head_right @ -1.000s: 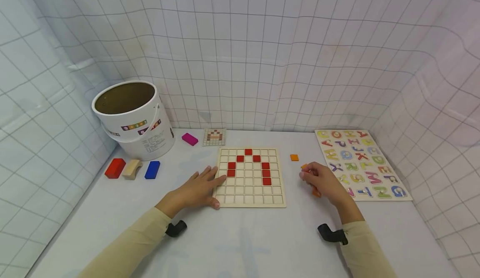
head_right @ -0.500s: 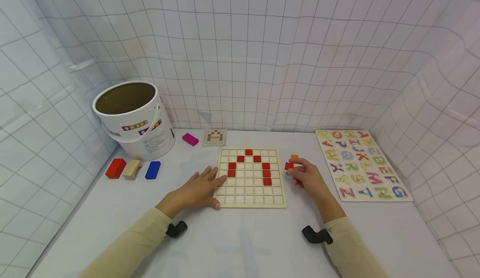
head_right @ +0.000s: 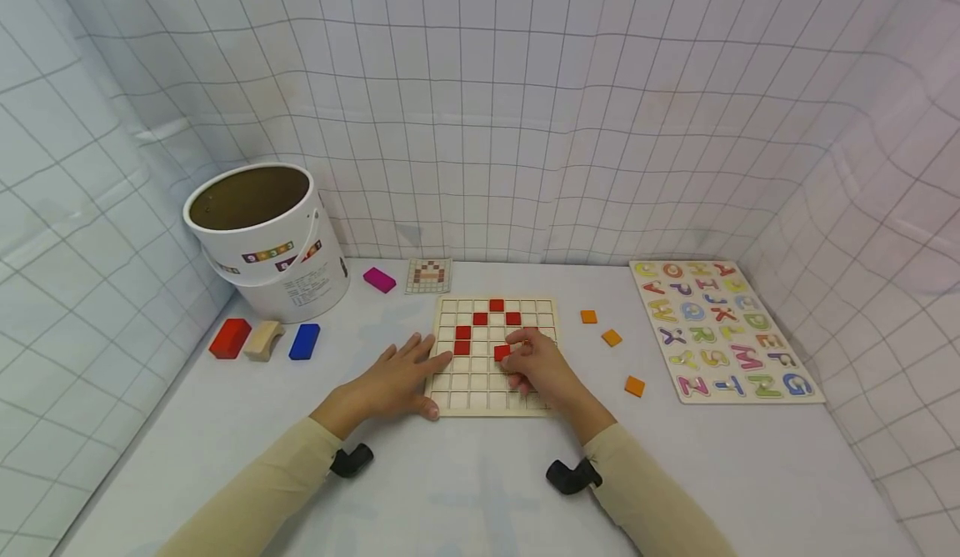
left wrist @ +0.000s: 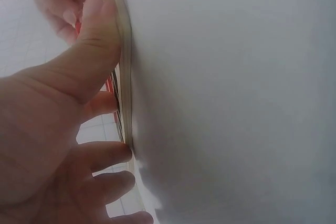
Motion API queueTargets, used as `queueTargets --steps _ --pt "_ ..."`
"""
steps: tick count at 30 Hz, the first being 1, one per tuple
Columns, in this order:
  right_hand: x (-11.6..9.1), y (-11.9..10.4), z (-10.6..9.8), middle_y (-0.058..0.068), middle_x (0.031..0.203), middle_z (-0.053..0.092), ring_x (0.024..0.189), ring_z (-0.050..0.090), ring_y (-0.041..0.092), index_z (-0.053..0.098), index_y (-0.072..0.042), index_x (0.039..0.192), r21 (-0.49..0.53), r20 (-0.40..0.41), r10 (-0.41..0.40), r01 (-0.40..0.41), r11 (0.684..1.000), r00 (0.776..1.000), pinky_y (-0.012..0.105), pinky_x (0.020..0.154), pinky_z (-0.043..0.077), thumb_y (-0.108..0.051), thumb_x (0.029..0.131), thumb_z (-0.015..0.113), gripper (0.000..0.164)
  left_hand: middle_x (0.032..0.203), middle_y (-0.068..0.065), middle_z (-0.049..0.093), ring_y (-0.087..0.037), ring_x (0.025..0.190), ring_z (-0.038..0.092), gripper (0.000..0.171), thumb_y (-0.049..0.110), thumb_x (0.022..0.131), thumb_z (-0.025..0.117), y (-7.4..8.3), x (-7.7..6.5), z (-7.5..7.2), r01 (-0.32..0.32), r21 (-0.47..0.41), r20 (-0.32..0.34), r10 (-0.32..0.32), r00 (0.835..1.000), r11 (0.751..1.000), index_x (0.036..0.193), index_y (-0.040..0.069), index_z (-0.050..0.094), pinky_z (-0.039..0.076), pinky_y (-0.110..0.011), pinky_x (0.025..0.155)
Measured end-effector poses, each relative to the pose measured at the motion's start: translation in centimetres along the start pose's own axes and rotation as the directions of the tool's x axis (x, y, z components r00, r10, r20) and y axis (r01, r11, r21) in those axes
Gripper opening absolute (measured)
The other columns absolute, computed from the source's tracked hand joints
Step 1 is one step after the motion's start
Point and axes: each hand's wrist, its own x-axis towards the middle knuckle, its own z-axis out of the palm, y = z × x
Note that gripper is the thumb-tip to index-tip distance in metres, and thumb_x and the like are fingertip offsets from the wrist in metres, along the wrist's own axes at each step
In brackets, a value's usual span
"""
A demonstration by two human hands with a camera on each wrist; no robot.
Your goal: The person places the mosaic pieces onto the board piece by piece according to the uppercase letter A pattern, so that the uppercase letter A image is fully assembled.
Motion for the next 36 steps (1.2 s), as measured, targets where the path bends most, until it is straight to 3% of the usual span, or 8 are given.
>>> queueTargets --steps 7,14,18,22,28,32,36 --pt "0.7 -1.0 3.8 0.010 0.078 0.063 0.049 0.055 0.016 0.058 -0.004 0.119 -0.218 0.027 -0.023 0.028 0.975 0.999 0.025 0.048 0.047 -0.008 0.094 0.071 0.029 0.169 -0.017 0.019 -0.040 0.157 0.009 0.092 0.051 0.080 0.080 0.0 0.1 0.0 0.003 -0.003 0.006 -0.003 1.000 1.000 0.158 0.022 0.040 0.014 -0.067 0.120" --pt "1.2 -1.6 6.2 0.004 0.071 0.059 0.054 0.052 0.015 0.063 -0.011 0.110 -0.509 -0.025 -0.082 0.058 0.859 0.996 0.027 0.050 0.042 -0.011 0.091 0.071 0.021 0.168 -0.017 0.021 -0.041 0.156 0.011 0.092 0.051 0.080 0.081 0.1 0.0 0.1 -0.008 -0.004 0.001 0.008 1.000 1.000 0.158 0.022 0.041 0.016 -0.068 0.119" --pt "1.5 -1.8 6.6 0.003 0.071 0.059 0.059 0.052 0.016 0.064 -0.011 0.108 -0.577 -0.056 -0.115 0.062 0.814 0.992 0.029 0.052 0.042 -0.010 0.091 0.071 0.019 0.168 -0.018 0.021 -0.041 0.156 0.011 0.093 0.050 0.080 0.082 0.1 0.0 0.0 -0.009 -0.005 0.002 0.009 1.000 1.000 0.158 0.022 0.041 0.016 -0.068 0.119" --pt "1.6 -1.9 6.4 0.003 0.072 0.060 0.061 0.054 0.017 0.065 -0.012 0.111 -0.591 -0.072 -0.115 0.051 0.805 0.991 0.029 0.053 0.043 -0.012 0.091 0.071 0.021 0.168 -0.018 0.021 -0.041 0.156 0.011 0.093 0.050 0.079 0.082 0.0 0.1 -0.1 -0.004 -0.002 0.001 0.004 1.000 1.000 0.158 0.022 0.041 0.016 -0.068 0.119" --pt "1.0 -1.8 3.8 0.003 0.078 0.062 0.062 0.056 0.017 0.066 -0.011 0.116 -0.554 -0.099 -0.113 0.040 0.831 0.989 0.029 0.056 0.046 -0.014 0.090 0.074 0.027 0.168 -0.018 0.021 -0.041 0.156 0.011 0.093 0.049 0.080 0.082 0.1 0.0 -0.1 -0.005 0.003 0.001 0.005 1.000 1.000 0.158 0.022 0.040 0.016 -0.067 0.120" --pt "0.4 -2.1 -0.4 0.006 0.085 0.062 0.061 0.055 0.018 0.064 -0.005 0.122 -0.480 -0.127 -0.118 0.043 0.876 0.985 0.030 0.058 0.048 -0.013 0.092 0.073 0.033 0.169 -0.017 0.019 -0.040 0.157 0.010 0.095 0.049 0.080 0.083 0.0 0.2 0.1 -0.008 0.001 0.007 0.008 1.000 1.000 0.159 0.023 0.038 0.015 -0.067 0.120" --pt "0.4 -2.7 -5.1 0.009 0.094 0.058 0.065 0.053 0.018 0.060 -0.002 0.129 -0.403 -0.208 -0.113 0.020 0.915 0.972 0.028 0.057 0.045 -0.015 0.095 0.069 0.037 0.169 -0.017 0.018 -0.039 0.157 0.009 0.097 0.048 0.079 0.083 0.0 0.3 0.2 -0.012 -0.004 0.000 0.012 1.000 1.000 0.160 0.025 0.035 0.015 -0.066 0.120"
